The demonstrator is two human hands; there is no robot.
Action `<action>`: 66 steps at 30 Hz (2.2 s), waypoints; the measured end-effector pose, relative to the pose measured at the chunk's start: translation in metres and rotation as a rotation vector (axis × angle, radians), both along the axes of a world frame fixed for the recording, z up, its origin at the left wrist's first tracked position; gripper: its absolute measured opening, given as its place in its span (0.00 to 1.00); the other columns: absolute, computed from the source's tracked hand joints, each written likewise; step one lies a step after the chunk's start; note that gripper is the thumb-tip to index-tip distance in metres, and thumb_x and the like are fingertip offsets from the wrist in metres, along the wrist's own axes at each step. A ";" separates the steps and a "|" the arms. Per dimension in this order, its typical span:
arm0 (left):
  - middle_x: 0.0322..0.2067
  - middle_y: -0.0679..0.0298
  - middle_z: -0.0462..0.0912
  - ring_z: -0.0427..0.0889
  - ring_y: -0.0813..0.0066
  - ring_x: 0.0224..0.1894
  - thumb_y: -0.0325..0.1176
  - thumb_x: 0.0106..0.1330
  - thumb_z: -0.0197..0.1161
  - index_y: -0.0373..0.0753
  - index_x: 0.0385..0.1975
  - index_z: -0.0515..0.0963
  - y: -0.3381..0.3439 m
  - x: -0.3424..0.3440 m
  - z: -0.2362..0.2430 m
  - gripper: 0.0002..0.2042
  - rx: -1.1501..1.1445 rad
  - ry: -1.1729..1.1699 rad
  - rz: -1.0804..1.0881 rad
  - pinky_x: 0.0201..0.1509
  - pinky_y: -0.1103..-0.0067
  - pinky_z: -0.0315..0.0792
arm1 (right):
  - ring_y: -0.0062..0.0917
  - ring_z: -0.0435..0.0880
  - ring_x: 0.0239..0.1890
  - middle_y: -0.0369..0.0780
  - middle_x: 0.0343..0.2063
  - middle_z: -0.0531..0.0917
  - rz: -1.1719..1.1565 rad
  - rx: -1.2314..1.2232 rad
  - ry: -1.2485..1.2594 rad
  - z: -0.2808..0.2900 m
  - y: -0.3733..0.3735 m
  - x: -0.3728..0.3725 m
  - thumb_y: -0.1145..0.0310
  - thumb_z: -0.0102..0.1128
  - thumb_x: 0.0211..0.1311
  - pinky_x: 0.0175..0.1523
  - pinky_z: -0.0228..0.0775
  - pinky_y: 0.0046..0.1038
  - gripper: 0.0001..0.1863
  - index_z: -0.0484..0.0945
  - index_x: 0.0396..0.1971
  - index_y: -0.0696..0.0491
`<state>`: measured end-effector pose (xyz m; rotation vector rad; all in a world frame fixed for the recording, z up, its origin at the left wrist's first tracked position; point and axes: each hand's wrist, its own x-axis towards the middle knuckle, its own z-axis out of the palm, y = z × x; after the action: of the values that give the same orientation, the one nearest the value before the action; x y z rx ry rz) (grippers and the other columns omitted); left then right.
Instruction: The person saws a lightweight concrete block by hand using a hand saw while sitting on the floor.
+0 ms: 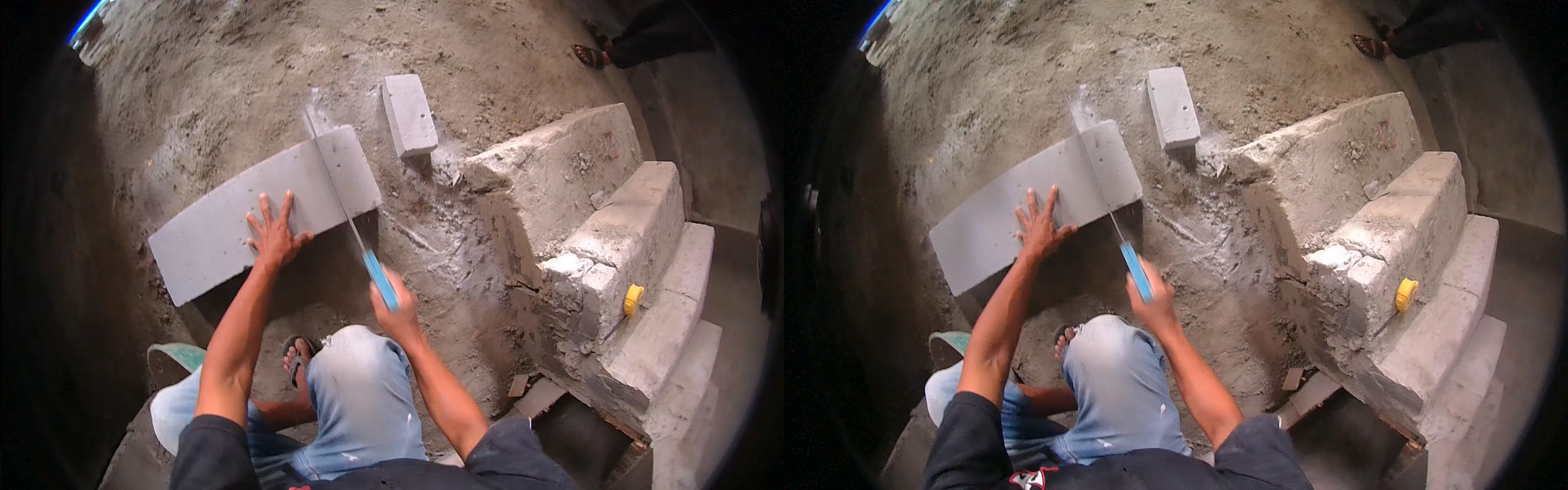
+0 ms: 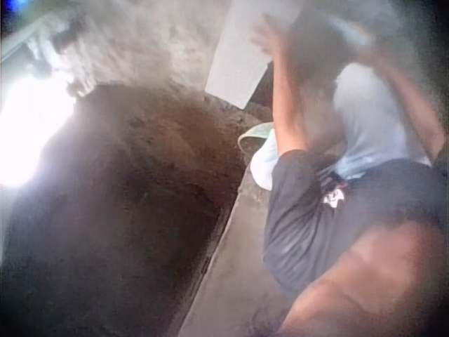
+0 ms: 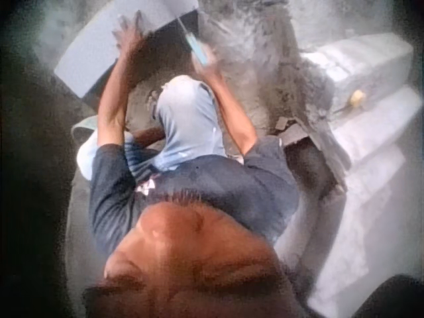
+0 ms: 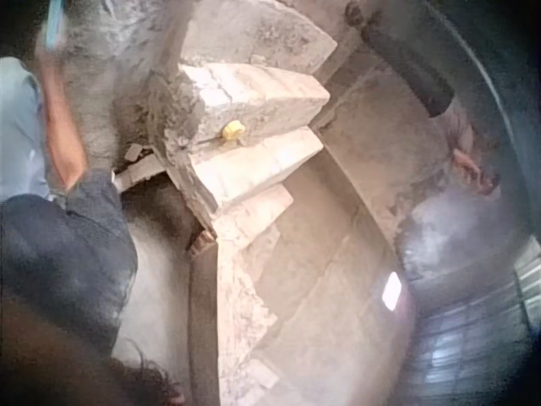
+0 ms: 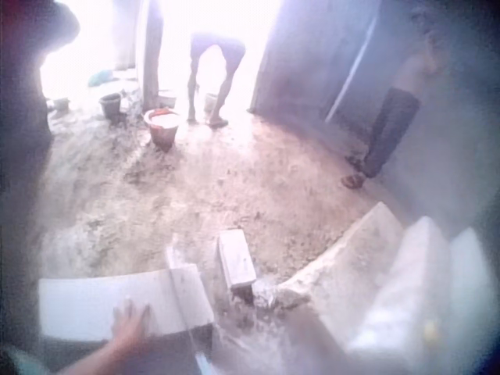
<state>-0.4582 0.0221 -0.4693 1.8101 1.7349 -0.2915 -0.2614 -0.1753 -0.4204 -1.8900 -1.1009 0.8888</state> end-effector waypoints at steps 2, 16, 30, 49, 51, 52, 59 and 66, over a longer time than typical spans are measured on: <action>0.76 0.58 0.29 0.35 0.23 0.71 0.53 0.52 0.75 0.72 0.72 0.47 0.006 0.001 0.005 0.50 -0.023 0.015 0.006 0.58 0.25 0.51 | 0.42 0.87 0.43 0.54 0.43 0.84 0.021 0.177 -0.066 0.005 -0.053 0.003 0.70 0.63 0.61 0.43 0.80 0.37 0.22 0.75 0.55 0.59; 0.76 0.56 0.29 0.32 0.26 0.72 0.57 0.51 0.74 0.70 0.73 0.47 0.011 -0.006 -0.003 0.51 0.006 0.012 0.007 0.61 0.27 0.50 | 0.45 0.82 0.53 0.55 0.51 0.81 -0.005 0.171 -0.069 -0.015 -0.052 -0.003 0.64 0.62 0.66 0.56 0.76 0.38 0.24 0.73 0.57 0.61; 0.76 0.56 0.30 0.34 0.25 0.72 0.57 0.50 0.74 0.69 0.73 0.47 0.012 -0.006 -0.004 0.52 -0.023 0.024 0.027 0.62 0.28 0.51 | 0.47 0.85 0.44 0.53 0.44 0.83 -0.033 0.200 -0.054 -0.004 -0.014 -0.007 0.69 0.62 0.64 0.44 0.79 0.37 0.21 0.73 0.56 0.59; 0.76 0.55 0.31 0.33 0.26 0.72 0.54 0.50 0.75 0.66 0.73 0.48 0.022 0.001 0.003 0.51 -0.001 0.013 0.051 0.62 0.29 0.52 | 0.43 0.85 0.48 0.52 0.47 0.83 0.020 0.185 -0.143 -0.033 -0.054 0.002 0.70 0.65 0.61 0.51 0.79 0.37 0.23 0.74 0.56 0.60; 0.76 0.56 0.31 0.33 0.27 0.72 0.54 0.50 0.75 0.66 0.73 0.48 0.015 0.005 0.004 0.51 -0.030 0.036 0.041 0.63 0.29 0.51 | 0.43 0.86 0.47 0.52 0.46 0.83 0.018 0.147 -0.121 -0.019 -0.033 0.003 0.70 0.65 0.61 0.49 0.79 0.37 0.23 0.74 0.55 0.59; 0.76 0.56 0.31 0.33 0.27 0.72 0.54 0.50 0.75 0.66 0.73 0.48 0.015 0.008 0.002 0.51 -0.031 0.025 0.040 0.63 0.29 0.51 | 0.44 0.86 0.46 0.52 0.46 0.83 0.019 0.121 -0.108 -0.019 -0.011 0.007 0.70 0.65 0.61 0.48 0.79 0.37 0.22 0.75 0.55 0.59; 0.76 0.57 0.32 0.33 0.26 0.72 0.54 0.49 0.76 0.66 0.73 0.49 0.018 0.003 0.001 0.51 0.007 0.040 0.040 0.62 0.29 0.52 | 0.42 0.86 0.47 0.52 0.46 0.84 0.001 0.197 -0.139 -0.031 -0.080 0.005 0.71 0.67 0.59 0.50 0.80 0.37 0.21 0.76 0.52 0.61; 0.76 0.57 0.31 0.33 0.25 0.72 0.54 0.50 0.76 0.67 0.73 0.49 0.014 0.002 0.000 0.51 -0.024 0.003 0.047 0.61 0.27 0.52 | 0.43 0.86 0.45 0.52 0.45 0.84 0.055 0.046 -0.078 -0.020 0.031 0.009 0.70 0.65 0.61 0.49 0.79 0.37 0.23 0.73 0.55 0.61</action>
<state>-0.4564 0.0361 -0.4692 1.7503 1.7664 -0.2942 -0.2523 -0.1444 -0.4399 -1.8777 -1.2153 0.8191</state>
